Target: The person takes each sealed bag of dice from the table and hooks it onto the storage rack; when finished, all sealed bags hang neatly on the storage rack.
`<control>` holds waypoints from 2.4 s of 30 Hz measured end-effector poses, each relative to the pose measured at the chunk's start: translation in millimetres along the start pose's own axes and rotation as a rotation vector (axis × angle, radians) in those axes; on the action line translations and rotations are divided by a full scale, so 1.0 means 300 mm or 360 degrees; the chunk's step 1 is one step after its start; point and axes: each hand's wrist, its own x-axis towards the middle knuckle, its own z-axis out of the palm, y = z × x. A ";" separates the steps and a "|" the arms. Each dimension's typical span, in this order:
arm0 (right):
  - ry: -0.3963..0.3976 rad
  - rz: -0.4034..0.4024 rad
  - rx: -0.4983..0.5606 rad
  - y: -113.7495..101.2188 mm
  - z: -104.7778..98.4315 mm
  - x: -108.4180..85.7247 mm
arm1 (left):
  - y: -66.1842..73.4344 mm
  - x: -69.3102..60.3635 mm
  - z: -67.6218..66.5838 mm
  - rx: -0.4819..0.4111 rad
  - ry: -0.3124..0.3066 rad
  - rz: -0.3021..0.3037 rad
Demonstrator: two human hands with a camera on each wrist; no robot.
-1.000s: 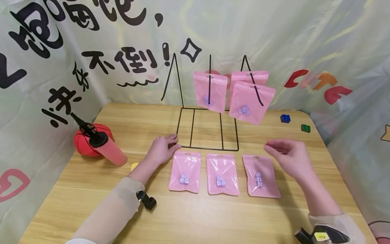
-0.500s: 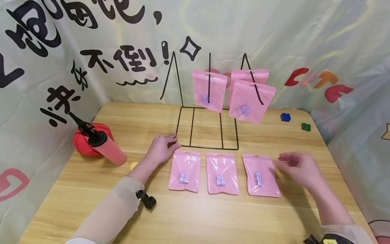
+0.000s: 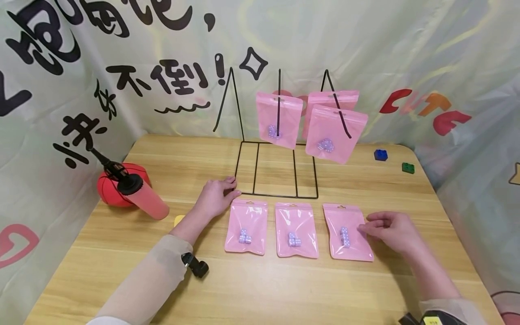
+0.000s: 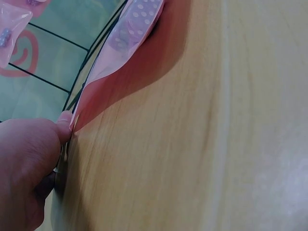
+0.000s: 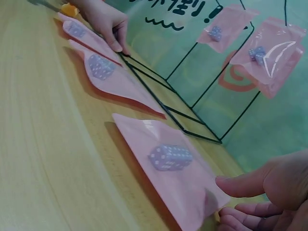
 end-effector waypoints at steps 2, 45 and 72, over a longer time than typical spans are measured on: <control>0.0020 0.0035 -0.0039 -0.004 0.008 0.004 | 0.000 0.000 -0.001 0.0004 0.0002 0.0001; 0.0152 -0.0605 0.0314 -0.207 0.005 -0.083 | -0.003 -0.004 0.003 0.0020 0.0007 0.0001; 0.0175 -0.1055 0.0752 -0.569 0.103 -0.058 | 0.000 -0.006 0.004 0.0021 0.0008 -0.0005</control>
